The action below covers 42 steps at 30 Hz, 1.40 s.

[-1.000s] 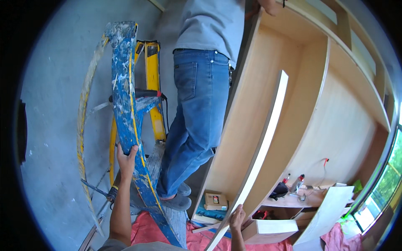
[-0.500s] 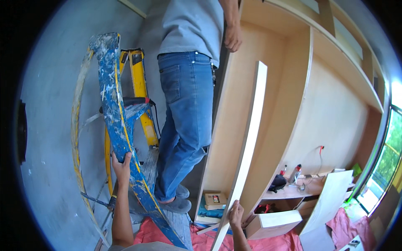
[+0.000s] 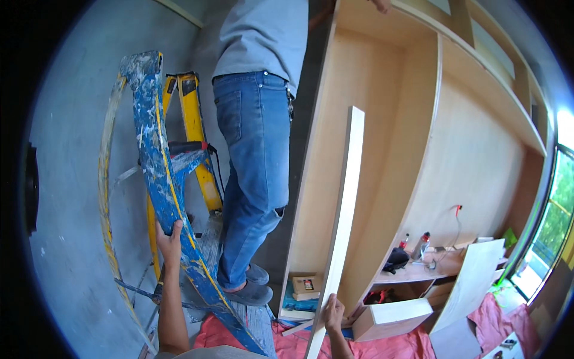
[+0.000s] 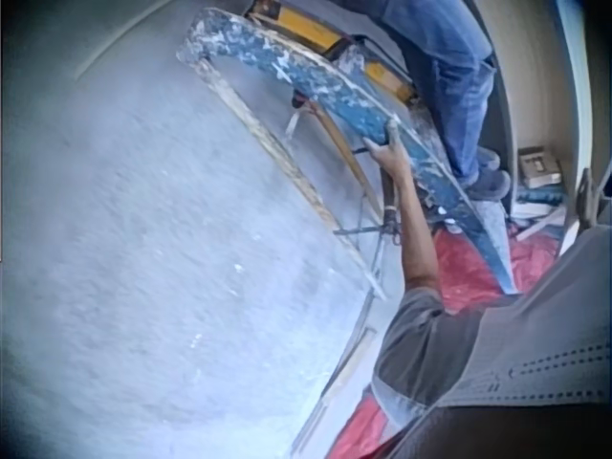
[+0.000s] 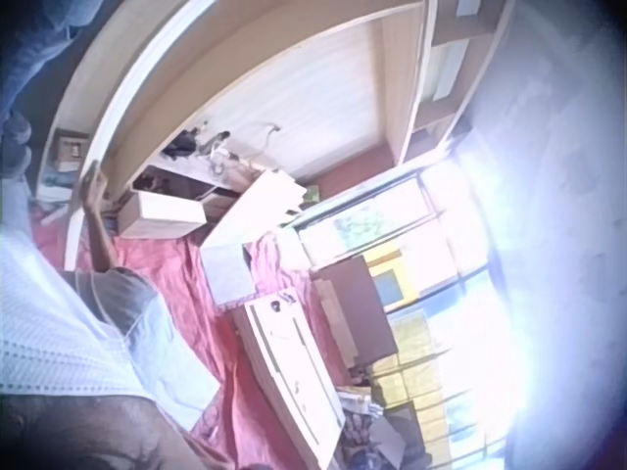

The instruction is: The person measures a wooden plank with a tape measure, marks it with a pencil using a square for guidance, and then saws off a section with a hand saw before handing a wood piece to a person on a ladder.

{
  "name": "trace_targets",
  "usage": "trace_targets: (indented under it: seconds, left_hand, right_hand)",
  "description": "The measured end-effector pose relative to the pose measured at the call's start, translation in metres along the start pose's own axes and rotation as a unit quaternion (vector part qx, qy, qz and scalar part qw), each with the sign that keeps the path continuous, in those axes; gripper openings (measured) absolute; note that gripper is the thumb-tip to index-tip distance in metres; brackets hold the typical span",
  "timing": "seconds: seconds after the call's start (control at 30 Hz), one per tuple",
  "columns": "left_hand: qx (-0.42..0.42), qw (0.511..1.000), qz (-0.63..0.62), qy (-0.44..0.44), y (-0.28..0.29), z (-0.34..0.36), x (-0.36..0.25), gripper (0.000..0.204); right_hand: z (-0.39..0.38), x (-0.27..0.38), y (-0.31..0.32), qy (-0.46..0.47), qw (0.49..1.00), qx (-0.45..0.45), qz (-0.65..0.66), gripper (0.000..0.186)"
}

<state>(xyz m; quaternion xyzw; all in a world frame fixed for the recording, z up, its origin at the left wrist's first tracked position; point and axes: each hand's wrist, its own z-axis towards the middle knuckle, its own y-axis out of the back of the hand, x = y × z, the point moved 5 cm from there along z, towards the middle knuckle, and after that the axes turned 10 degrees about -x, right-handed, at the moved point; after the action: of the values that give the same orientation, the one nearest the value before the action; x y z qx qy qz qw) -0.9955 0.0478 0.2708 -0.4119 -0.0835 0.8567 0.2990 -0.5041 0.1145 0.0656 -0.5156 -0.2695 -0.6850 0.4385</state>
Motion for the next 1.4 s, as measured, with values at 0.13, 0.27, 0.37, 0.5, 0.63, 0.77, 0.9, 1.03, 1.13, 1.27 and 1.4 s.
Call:
trace_targets:
  seconds: [0.13, 0.27, 0.37, 0.5, 0.63, 0.77, 0.9, 1.03, 1.13, 1.27, 1.4]
  left_hand:
    - [0.010, 1.000, 0.000, -0.003, 0.003, 0.003, 0.001, 0.057]
    - [0.000, 1.000, -0.005, 0.010, 0.001, 0.001, 0.001, 0.056]
    - [0.001, 1.000, -0.018, 0.023, 0.000, 0.001, 0.005, 0.058]
    - [0.006, 0.999, -0.022, 0.035, 0.004, 0.003, 0.007, 0.062]
    - [0.007, 0.999, -0.027, 0.040, 0.000, 0.002, 0.009, 0.063]
    - [0.009, 0.999, -0.020, 0.037, 0.003, 0.003, 0.008, 0.064]
    - [0.014, 0.999, -0.023, 0.034, 0.002, 0.003, 0.004, 0.066]
    - [0.007, 1.000, -0.002, 0.020, 0.001, 0.001, 0.007, 0.066]
    - [0.015, 1.000, -0.010, 0.021, 0.002, 0.003, 0.009, 0.065]
    - [0.009, 1.000, -0.002, 0.017, 0.002, 0.003, 0.007, 0.064]
    - [0.010, 1.000, 0.004, 0.018, 0.001, 0.003, 0.001, 0.062]
  right_hand:
    - [-0.012, 0.021, 0.001, 0.007, 1.000, -0.013, -0.010, 0.054]
    - [-0.007, 0.011, 0.009, 0.014, 1.000, -0.025, -0.004, 0.055]
    - [-0.002, -0.007, 0.010, -0.044, 0.998, -0.018, 0.045, 0.055]
    - [-0.007, 0.015, 0.003, 0.008, 1.000, -0.021, -0.009, 0.055]
    - [0.006, -0.004, 0.009, 0.016, 0.999, -0.023, -0.020, 0.056]
    - [0.001, 0.006, 0.003, 0.013, 0.999, -0.013, -0.049, 0.058]
    - [-0.009, 0.025, -0.003, 0.023, 0.999, -0.009, -0.030, 0.056]
    - [-0.008, 0.023, 0.000, 0.042, 0.999, 0.000, -0.030, 0.056]
    - [-0.012, 0.025, -0.001, 0.020, 0.999, 0.004, -0.025, 0.056]
    - [-0.013, 0.024, -0.002, 0.017, 1.000, 0.001, 0.000, 0.055]
    - [-0.011, 0.019, 0.002, 0.049, 0.999, -0.011, -0.011, 0.056]
